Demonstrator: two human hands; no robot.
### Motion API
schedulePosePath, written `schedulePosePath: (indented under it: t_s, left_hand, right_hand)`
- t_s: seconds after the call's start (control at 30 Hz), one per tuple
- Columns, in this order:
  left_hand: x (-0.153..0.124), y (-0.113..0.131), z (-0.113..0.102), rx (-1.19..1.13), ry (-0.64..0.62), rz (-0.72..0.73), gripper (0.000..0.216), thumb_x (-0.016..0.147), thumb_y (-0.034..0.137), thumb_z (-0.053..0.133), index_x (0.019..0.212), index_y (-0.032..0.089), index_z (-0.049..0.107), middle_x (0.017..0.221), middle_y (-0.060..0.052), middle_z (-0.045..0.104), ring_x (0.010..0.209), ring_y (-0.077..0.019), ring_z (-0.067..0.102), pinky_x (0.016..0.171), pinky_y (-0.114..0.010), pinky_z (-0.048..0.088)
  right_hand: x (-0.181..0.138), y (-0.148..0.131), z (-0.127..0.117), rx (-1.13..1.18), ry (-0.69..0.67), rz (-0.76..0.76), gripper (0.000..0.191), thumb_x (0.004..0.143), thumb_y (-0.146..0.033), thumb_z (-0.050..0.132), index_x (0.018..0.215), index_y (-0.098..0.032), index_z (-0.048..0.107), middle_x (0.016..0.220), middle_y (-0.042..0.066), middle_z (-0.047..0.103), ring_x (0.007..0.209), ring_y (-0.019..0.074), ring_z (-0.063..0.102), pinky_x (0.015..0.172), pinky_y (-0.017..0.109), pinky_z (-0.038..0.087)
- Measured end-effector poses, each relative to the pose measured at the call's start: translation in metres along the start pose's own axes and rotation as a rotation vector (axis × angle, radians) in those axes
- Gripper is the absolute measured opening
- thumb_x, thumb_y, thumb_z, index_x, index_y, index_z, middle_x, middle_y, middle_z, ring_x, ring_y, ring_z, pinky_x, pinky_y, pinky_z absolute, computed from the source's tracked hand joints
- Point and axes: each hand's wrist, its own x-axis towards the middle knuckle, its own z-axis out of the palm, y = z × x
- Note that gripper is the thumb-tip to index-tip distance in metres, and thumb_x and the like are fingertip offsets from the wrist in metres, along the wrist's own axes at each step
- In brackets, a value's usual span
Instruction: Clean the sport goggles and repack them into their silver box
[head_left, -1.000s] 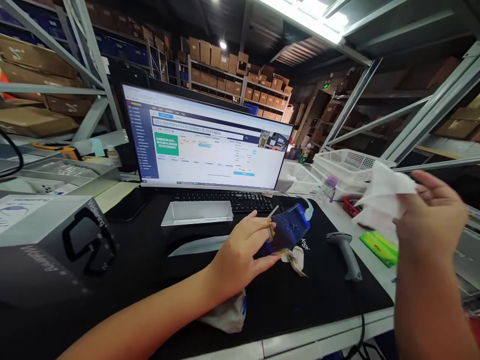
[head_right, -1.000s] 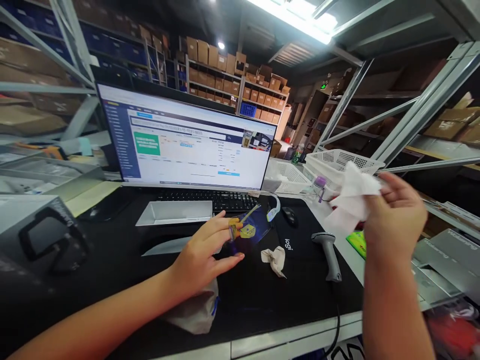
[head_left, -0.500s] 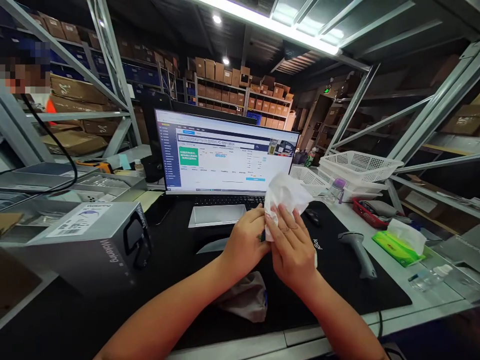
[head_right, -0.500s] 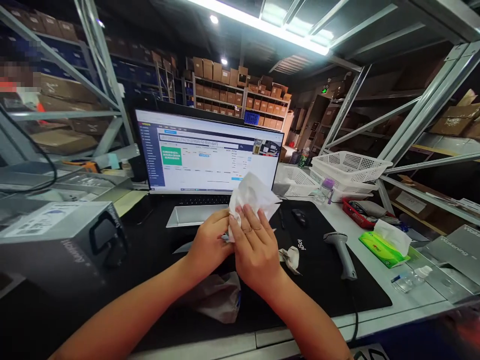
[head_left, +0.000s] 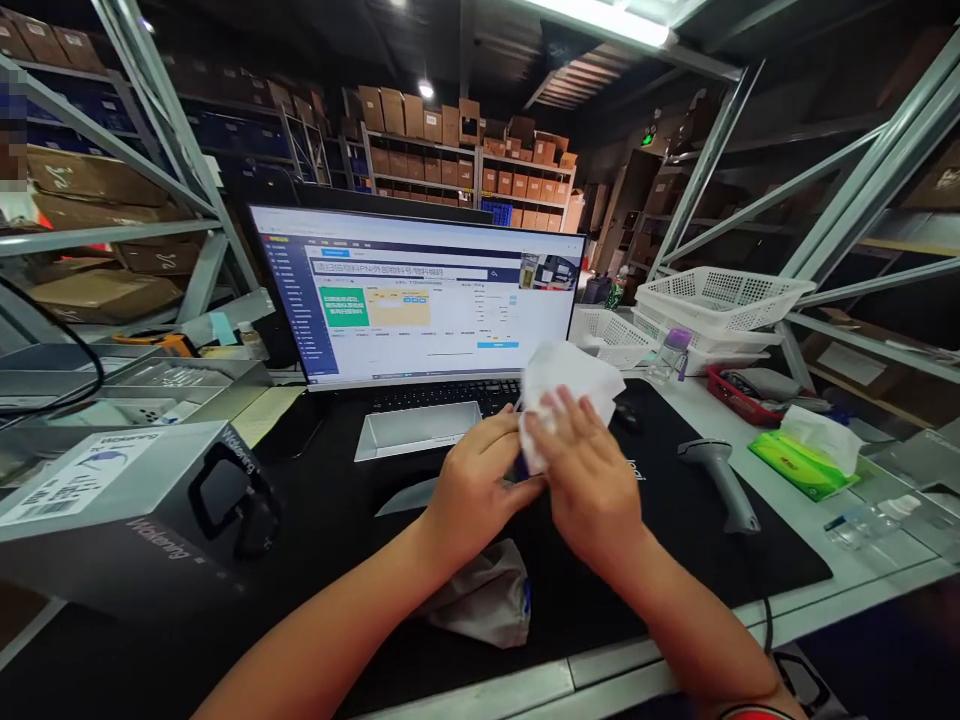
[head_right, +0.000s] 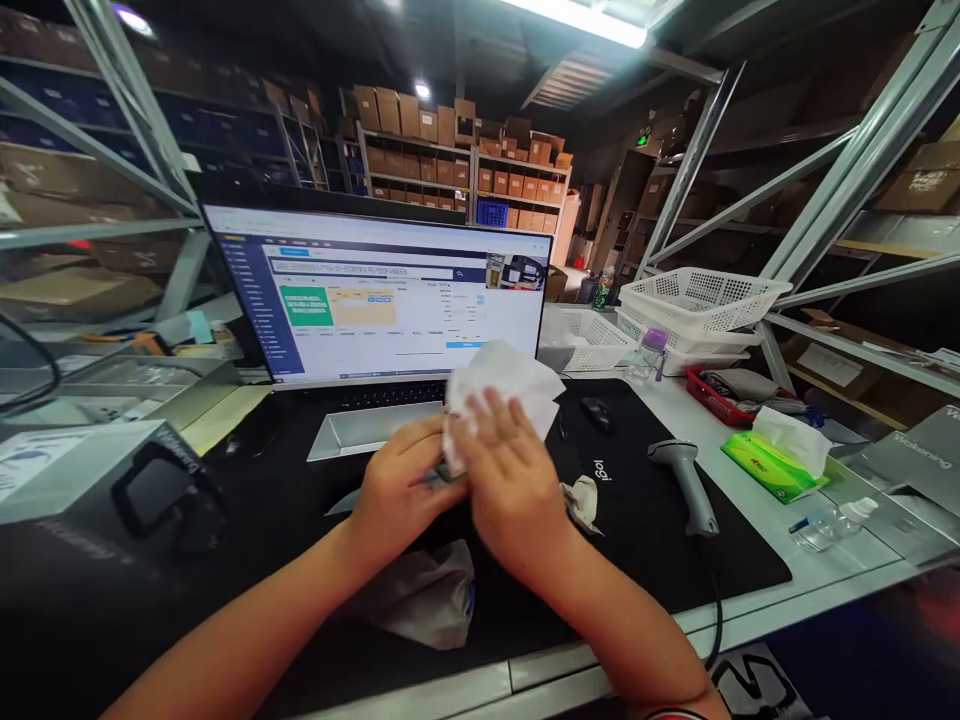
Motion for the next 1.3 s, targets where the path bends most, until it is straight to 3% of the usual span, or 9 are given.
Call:
schedulePosePath:
  t_s: [0.1,0.2,0.37,0.43,0.53,0.67,0.83,1.17,1.3]
  left_hand:
    - [0.0,-0.001,-0.002,0.006,0.041,-0.01,0.01,0.092,0.023,0.068,0.098,0.015,0.069,0.101,-0.011,0.075,0.101,-0.0214,0.071,0.089,-0.033,0.061]
    - [-0.001,-0.004,0.001,0.024,0.009,-0.017,0.017,0.089,0.027,0.072,0.102,0.016,0.069,0.106,-0.011,0.076,0.102,-0.0228,0.072,0.092,-0.036,0.061]
    - [-0.002,-0.007,0.006,0.012,-0.007,-0.012,0.019,0.088,0.026,0.074,0.102,0.017,0.066,0.108,-0.009,0.075,0.105,-0.0224,0.071,0.097,-0.041,0.06]
    - [0.0,-0.007,0.005,0.043,0.014,-0.022,0.021,0.088,0.028,0.075,0.103,0.016,0.066,0.107,-0.009,0.074,0.105,-0.0224,0.071,0.097,-0.042,0.061]
    - [0.002,-0.006,0.001,0.111,0.064,-0.045,0.021,0.089,0.032,0.073,0.1,0.016,0.065,0.103,-0.01,0.074,0.104,-0.0234,0.071,0.098,-0.043,0.06]
    - [0.002,-0.01,0.001,0.261,0.098,-0.013,0.024,0.092,0.037,0.068,0.099,0.014,0.062,0.099,-0.012,0.073,0.103,-0.0253,0.071,0.102,-0.047,0.059]
    - [0.0,-0.014,0.004,0.495,0.012,0.058,0.028,0.099,0.037,0.056,0.1,0.009,0.061,0.101,-0.019,0.072,0.102,-0.0298,0.071,0.095,-0.048,0.062]
    - [0.001,-0.002,0.007,0.514,-0.078,0.067,0.032,0.097,0.036,0.06,0.097,0.005,0.064,0.096,-0.019,0.071,0.097,-0.0295,0.071,0.099,-0.047,0.06]
    - [0.002,0.0,0.007,0.442,-0.089,0.126,0.033,0.097,0.035,0.06,0.1,0.002,0.064,0.096,-0.02,0.071,0.098,-0.0294,0.07,0.101,-0.049,0.059]
  right_hand:
    - [0.0,-0.011,0.002,-0.04,-0.009,-0.181,0.051,0.094,-0.005,0.048,0.144,-0.01,0.053,0.134,0.013,0.068,0.144,0.024,0.045,0.123,0.045,0.037]
    - [0.005,0.004,-0.002,0.0,-0.012,-0.146,0.049,0.094,-0.006,0.049,0.14,-0.019,0.058,0.131,0.007,0.07,0.136,0.0213,0.055,0.123,0.046,0.036]
    - [0.006,0.067,-0.017,0.121,0.147,0.478,0.034,0.093,-0.016,0.054,0.121,-0.026,0.072,0.115,0.004,0.077,0.11,0.0243,0.072,0.107,0.047,0.052]
    - [0.005,0.089,-0.022,0.328,0.336,0.77,0.025,0.092,-0.026,0.06,0.113,-0.025,0.074,0.103,0.004,0.079,0.097,0.0242,0.075,0.094,0.044,0.058]
    - [0.007,0.097,-0.017,0.748,0.538,1.014,0.027,0.085,-0.034,0.07,0.109,-0.024,0.071,0.093,0.003,0.079,0.087,0.0229,0.075,0.086,0.041,0.06]
    - [0.008,0.052,0.009,1.197,0.247,1.154,0.029,0.08,-0.034,0.072,0.106,-0.022,0.07,0.094,0.005,0.078,0.082,0.0233,0.074,0.084,0.042,0.061]
    - [0.009,-0.002,0.025,1.449,-0.102,1.027,0.042,0.088,-0.036,0.062,0.127,-0.021,0.064,0.115,0.012,0.076,0.099,0.0277,0.073,0.09,0.044,0.059]
    - [0.009,0.027,0.0,1.446,-0.059,1.123,0.049,0.076,-0.02,0.07,0.125,-0.021,0.063,0.109,0.009,0.077,0.091,0.0275,0.076,0.088,0.047,0.061]
    - [0.011,0.037,-0.017,1.4,-0.118,1.105,0.046,0.083,-0.023,0.06,0.13,-0.021,0.06,0.114,0.009,0.076,0.095,0.0291,0.076,0.088,0.051,0.061]
